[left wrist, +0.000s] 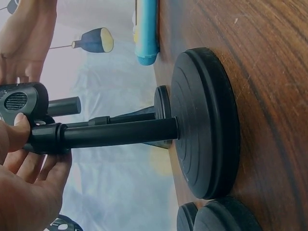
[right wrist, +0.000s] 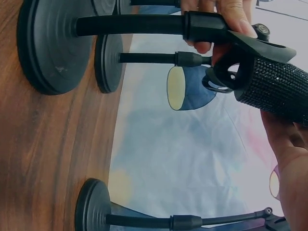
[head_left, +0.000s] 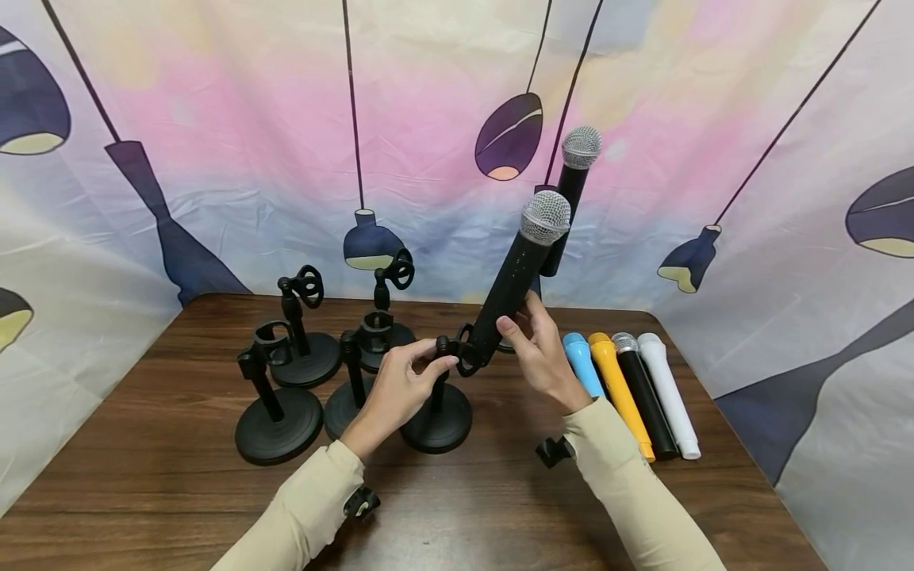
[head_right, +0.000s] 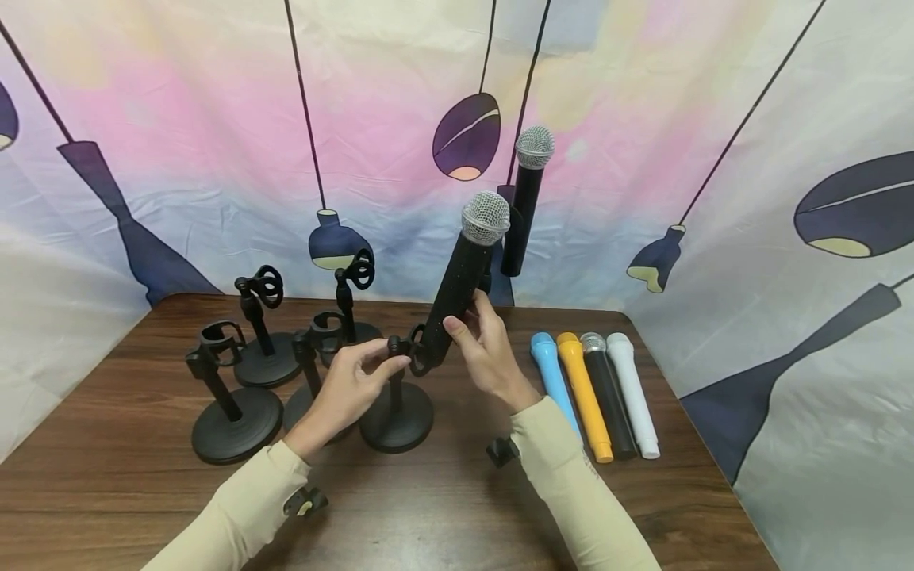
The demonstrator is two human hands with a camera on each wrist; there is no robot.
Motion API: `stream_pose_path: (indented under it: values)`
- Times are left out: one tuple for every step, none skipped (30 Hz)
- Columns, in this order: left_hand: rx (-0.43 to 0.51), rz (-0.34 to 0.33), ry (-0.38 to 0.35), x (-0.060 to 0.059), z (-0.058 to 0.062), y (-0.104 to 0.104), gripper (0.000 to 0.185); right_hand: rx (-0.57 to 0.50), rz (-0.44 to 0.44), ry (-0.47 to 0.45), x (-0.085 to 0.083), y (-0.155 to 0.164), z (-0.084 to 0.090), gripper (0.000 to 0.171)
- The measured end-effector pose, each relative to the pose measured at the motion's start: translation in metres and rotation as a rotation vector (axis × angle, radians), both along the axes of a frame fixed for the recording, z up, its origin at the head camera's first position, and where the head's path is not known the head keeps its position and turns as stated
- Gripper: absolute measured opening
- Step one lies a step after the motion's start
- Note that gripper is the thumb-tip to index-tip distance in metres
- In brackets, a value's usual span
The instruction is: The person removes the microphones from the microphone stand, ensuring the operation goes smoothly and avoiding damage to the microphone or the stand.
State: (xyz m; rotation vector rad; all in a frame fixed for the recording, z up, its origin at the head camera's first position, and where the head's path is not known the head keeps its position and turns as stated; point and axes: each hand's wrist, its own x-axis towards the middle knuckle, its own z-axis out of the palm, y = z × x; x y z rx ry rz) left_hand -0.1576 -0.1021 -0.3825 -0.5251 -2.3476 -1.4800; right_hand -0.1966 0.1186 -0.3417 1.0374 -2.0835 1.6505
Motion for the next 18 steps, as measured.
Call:
stream_pose_path:
  values:
    - [0.000, -0.001, 0.002, 0.000, 0.000, 0.000, 0.015, 0.000, 0.002, 0.002, 0.000, 0.000, 0.000, 0.046]
    - [0.000, -0.001, 0.002, 0.000, 0.000, 0.000, 0.016, 0.001, 0.003, 0.005, -0.001, 0.000, 0.001, 0.046]
    - [0.000, 0.000, 0.002, 0.000, 0.000, 0.000, 0.016, -0.003, 0.007, 0.007, -0.002, 0.000, 0.002, 0.046]
    - [0.000, 0.000, 0.001, 0.000, 0.000, 0.000, 0.015, -0.010, 0.006, 0.009, -0.002, 0.000, 0.002, 0.046]
    - [0.002, -0.003, 0.000, 0.000, 0.000, 0.000, 0.015, -0.017, 0.004, 0.012, -0.003, 0.000, 0.003, 0.046]
    - [0.002, -0.003, -0.001, 0.000, 0.000, 0.000, 0.015, -0.025, 0.004, 0.015, -0.003, 0.000, 0.004, 0.046]
    - [0.004, -0.004, -0.003, 0.000, 0.000, 0.000, 0.015, -0.033, 0.002, 0.018, -0.004, 0.000, 0.005, 0.045]
    - [0.005, -0.005, -0.005, 0.000, 0.000, 0.000, 0.015, -0.042, 0.000, 0.020, -0.004, 0.000, 0.006, 0.045]
    - [0.007, -0.006, -0.006, 0.000, 0.000, 0.000, 0.014, -0.050, -0.002, 0.019, -0.005, 0.000, 0.007, 0.045]
    - [0.010, -0.008, -0.009, 0.000, 0.000, 0.000, 0.014, -0.054, -0.007, 0.017, -0.004, 0.000, 0.007, 0.045]
    - [0.011, -0.009, -0.009, 0.000, 0.001, 0.000, 0.014, -0.055, -0.011, 0.016, -0.004, 0.000, 0.008, 0.045]
    - [0.012, -0.009, -0.011, 0.000, 0.001, 0.000, 0.014, -0.055, -0.014, 0.013, -0.004, 0.001, 0.009, 0.044]
    - [0.014, -0.011, -0.014, 0.000, 0.001, 0.000, 0.014, -0.057, -0.017, 0.007, -0.004, 0.001, 0.010, 0.045]
    - [0.014, -0.013, -0.016, 0.000, 0.001, 0.000, 0.013, -0.058, -0.020, 0.001, -0.004, 0.001, 0.011, 0.045]
    - [0.016, -0.015, -0.018, 0.000, 0.001, 0.001, 0.013, -0.058, -0.022, -0.004, -0.005, 0.001, 0.012, 0.045]
    - [0.017, -0.015, -0.022, 0.000, 0.002, 0.001, 0.012, -0.059, -0.021, -0.012, -0.005, 0.001, 0.013, 0.046]
    - [0.018, -0.014, -0.025, 0.001, 0.002, 0.000, 0.012, -0.061, -0.018, -0.019, -0.005, 0.001, 0.014, 0.046]
    - [0.018, -0.014, -0.030, 0.001, 0.002, 0.000, 0.012, -0.062, -0.016, -0.027, -0.006, 0.001, 0.015, 0.047]
